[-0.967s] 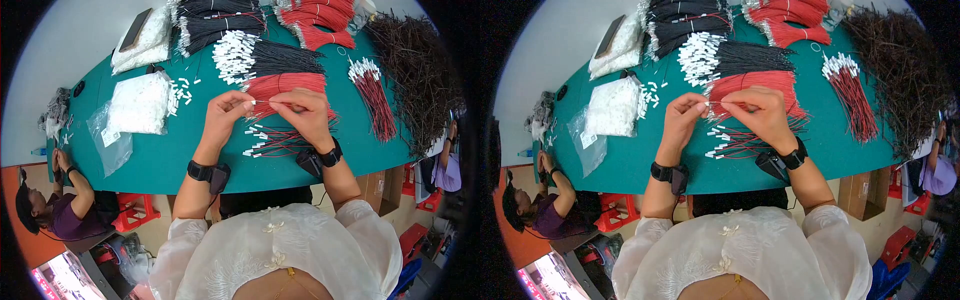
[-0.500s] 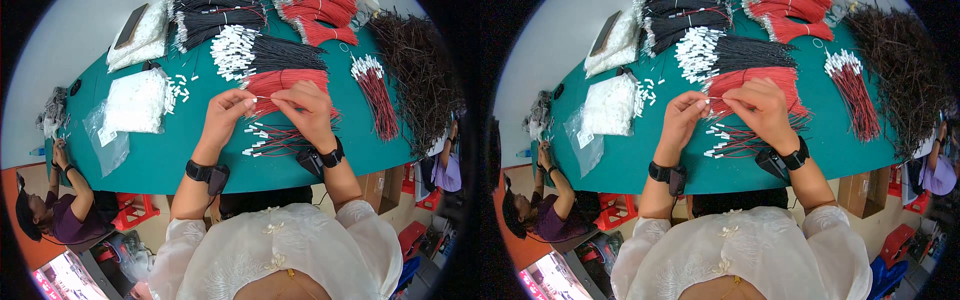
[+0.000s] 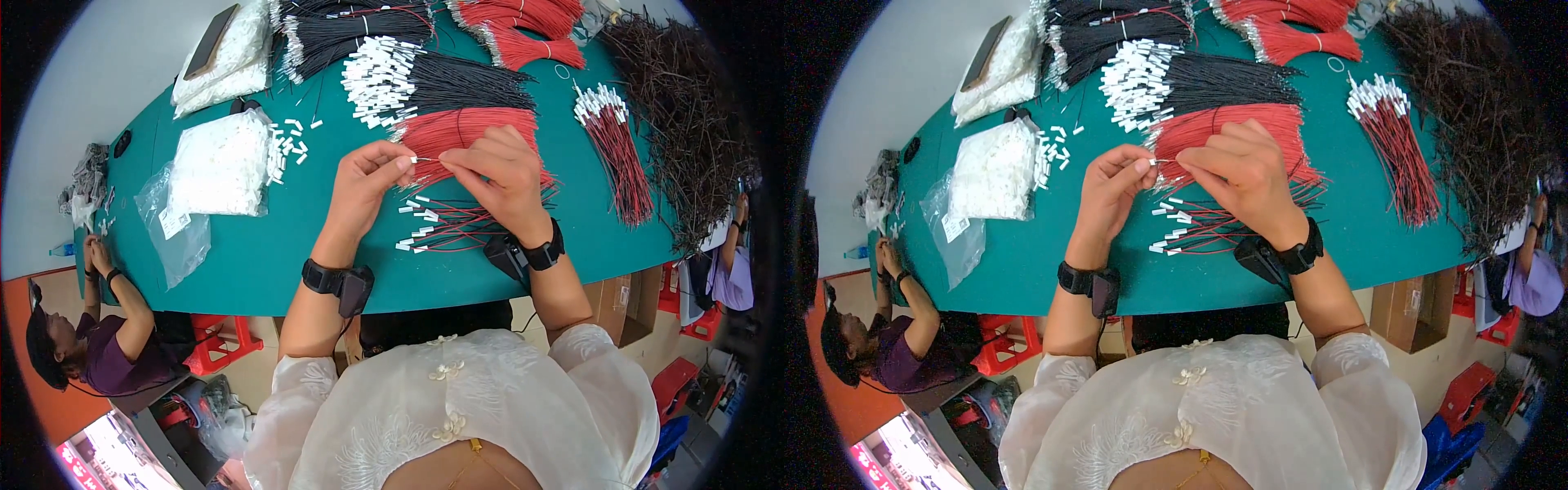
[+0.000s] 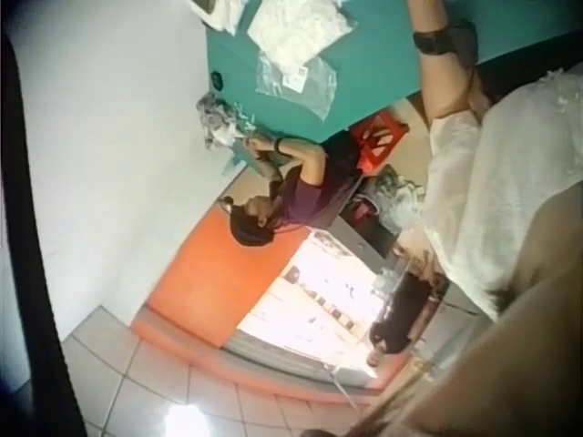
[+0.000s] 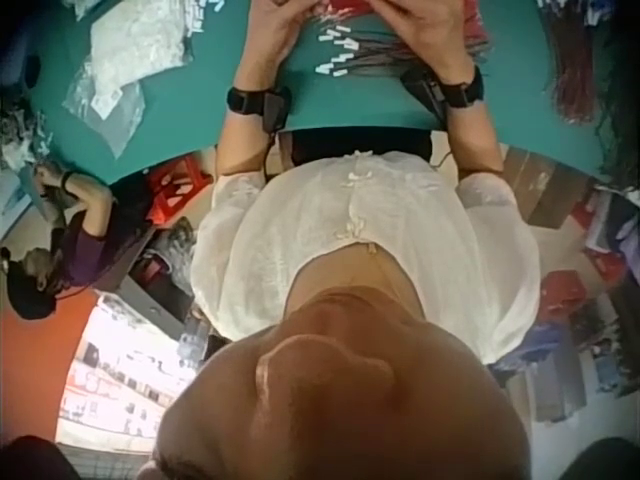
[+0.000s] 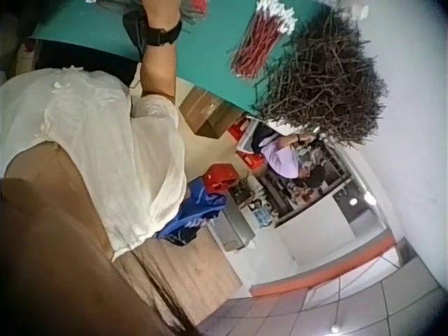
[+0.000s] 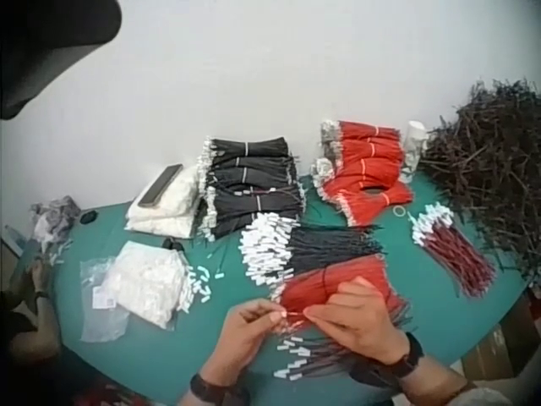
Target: The person picks up a red wire and a white connector, joins them by hand, and places the assembled unit onto a pile, repeating the process several times.
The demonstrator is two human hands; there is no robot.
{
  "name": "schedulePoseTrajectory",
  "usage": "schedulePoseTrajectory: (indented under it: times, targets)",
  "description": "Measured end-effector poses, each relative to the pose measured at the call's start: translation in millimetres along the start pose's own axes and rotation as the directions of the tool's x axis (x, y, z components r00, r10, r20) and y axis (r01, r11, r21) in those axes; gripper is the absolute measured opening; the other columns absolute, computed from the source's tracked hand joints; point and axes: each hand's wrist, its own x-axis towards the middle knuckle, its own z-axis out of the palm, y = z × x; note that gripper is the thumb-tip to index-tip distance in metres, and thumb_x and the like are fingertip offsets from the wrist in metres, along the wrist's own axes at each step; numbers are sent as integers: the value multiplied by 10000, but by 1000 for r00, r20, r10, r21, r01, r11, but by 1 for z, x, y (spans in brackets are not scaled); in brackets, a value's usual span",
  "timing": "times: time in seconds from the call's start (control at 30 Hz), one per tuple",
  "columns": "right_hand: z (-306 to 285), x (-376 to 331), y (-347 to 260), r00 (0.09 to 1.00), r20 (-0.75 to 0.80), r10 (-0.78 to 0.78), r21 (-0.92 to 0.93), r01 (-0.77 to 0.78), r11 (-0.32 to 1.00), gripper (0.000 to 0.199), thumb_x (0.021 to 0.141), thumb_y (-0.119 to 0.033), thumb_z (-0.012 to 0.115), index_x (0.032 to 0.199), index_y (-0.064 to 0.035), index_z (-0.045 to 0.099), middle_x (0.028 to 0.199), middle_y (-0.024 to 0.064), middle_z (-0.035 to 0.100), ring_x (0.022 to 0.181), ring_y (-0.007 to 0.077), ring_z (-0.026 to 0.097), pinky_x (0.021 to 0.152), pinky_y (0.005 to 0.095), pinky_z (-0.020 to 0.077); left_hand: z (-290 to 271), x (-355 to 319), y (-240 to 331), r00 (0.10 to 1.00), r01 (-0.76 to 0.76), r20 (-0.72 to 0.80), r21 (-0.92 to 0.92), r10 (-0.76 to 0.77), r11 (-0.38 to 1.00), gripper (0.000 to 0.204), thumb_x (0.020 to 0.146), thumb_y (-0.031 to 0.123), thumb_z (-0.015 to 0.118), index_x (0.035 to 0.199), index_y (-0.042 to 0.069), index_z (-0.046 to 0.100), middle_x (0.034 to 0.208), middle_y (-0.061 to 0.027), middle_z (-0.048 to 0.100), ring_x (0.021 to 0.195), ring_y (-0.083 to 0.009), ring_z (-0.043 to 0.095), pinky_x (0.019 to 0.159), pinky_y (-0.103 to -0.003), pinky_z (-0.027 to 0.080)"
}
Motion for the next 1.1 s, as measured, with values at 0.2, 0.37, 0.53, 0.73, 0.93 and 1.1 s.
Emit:
schedulePoseTrajectory:
  times: [0.2,0.37,0.53,0.73,0.93,1.1]
  targets:
    - [1,-2,1,1000,-3,-26,-24,25,999,182,724,-51,808,898,-78,757,671,16,580,641,193,516,623,351,367,2,0,0,1000,-3,12,11,3,1000,122,938,59,688,1021,-30,703,846,-53,695,756,-104,630,714,-244,504]
    - [2,-1,0,998,-7,-66,-64,65,996,176,726,-52,807,891,-77,752,671,15,577,651,195,517,627,352,368,4,-1,-1,999,-32,9,51,31,998,120,936,63,695,1013,-28,702,850,-53,694,746,-102,625,708,-241,500]
    - [6,-1,-2,999,-12,-32,-36,32,999,171,729,-47,806,888,-73,748,682,17,579,660,199,521,632,354,371,6,-1,-2,998,-68,-5,118,69,991,115,934,38,693,1026,-31,697,909,-85,718,816,-130,674,746,-256,539]
    - [11,-2,4,997,-39,70,103,-66,993,158,737,-32,805,881,-61,748,732,28,625,707,207,572,678,341,426,16,-1,1,996,-86,21,25,86,996,81,952,-8,650,1020,-48,667,1048,-170,730,966,-217,724,858,-321,595]
    - [16,-4,7,992,-23,120,231,-112,966,144,749,-6,793,880,-43,744,797,54,662,755,213,606,703,327,466,14,-2,0,998,-56,41,4,56,998,53,969,-14,619,1001,-54,633,1083,-214,714,982,-247,725,886,-345,597]
    - [17,-4,7,991,4,133,271,-129,954,138,765,14,779,892,-25,742,826,76,677,769,214,629,697,314,486,14,-1,-3,998,-45,52,-15,46,999,53,983,-2,604,1002,-49,619,1075,-218,712,981,-250,725,884,-344,598]
